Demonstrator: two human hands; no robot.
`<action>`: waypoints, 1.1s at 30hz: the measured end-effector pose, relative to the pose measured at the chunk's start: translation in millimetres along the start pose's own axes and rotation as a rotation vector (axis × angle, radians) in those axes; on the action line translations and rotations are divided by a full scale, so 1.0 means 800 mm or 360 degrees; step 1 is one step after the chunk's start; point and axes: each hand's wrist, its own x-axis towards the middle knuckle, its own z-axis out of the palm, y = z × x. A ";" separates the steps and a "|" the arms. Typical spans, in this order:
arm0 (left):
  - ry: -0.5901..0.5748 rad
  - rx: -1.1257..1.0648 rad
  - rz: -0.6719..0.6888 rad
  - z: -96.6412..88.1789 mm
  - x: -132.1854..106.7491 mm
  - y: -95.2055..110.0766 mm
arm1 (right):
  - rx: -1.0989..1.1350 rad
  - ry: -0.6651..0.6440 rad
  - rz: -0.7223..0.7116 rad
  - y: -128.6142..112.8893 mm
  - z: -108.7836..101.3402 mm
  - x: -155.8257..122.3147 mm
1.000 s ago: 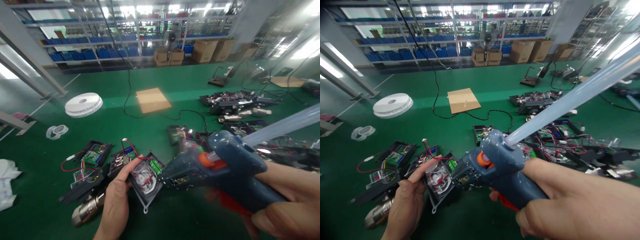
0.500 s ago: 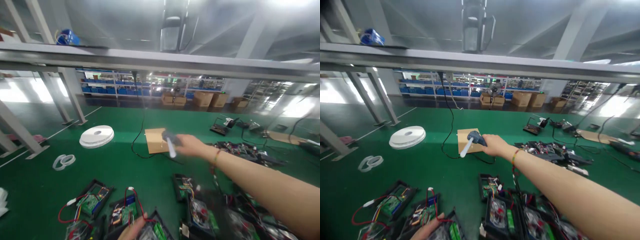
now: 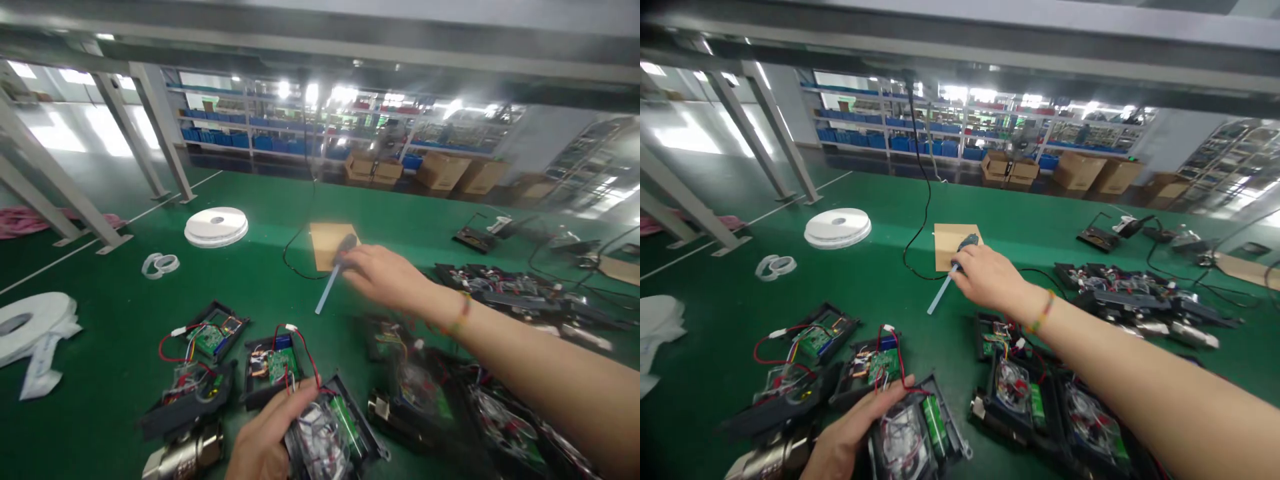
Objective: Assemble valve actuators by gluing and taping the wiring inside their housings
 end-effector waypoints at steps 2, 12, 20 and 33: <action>-0.0027 0.0009 0.0035 0.001 -0.001 0.005 | 0.0172 -0.0026 -0.0233 -0.046 -0.021 -0.051; -0.0159 0.0266 0.0322 -0.009 -0.011 -0.009 | 0.0987 0.0064 -0.0385 -0.127 0.024 -0.154; -0.0154 0.0274 0.0271 -0.006 -0.010 -0.002 | 0.1068 -0.0041 -0.0547 -0.116 0.036 -0.153; -0.0135 0.0682 0.0416 -0.004 -0.007 -0.005 | 0.0686 0.0281 -0.0681 -0.114 0.052 -0.159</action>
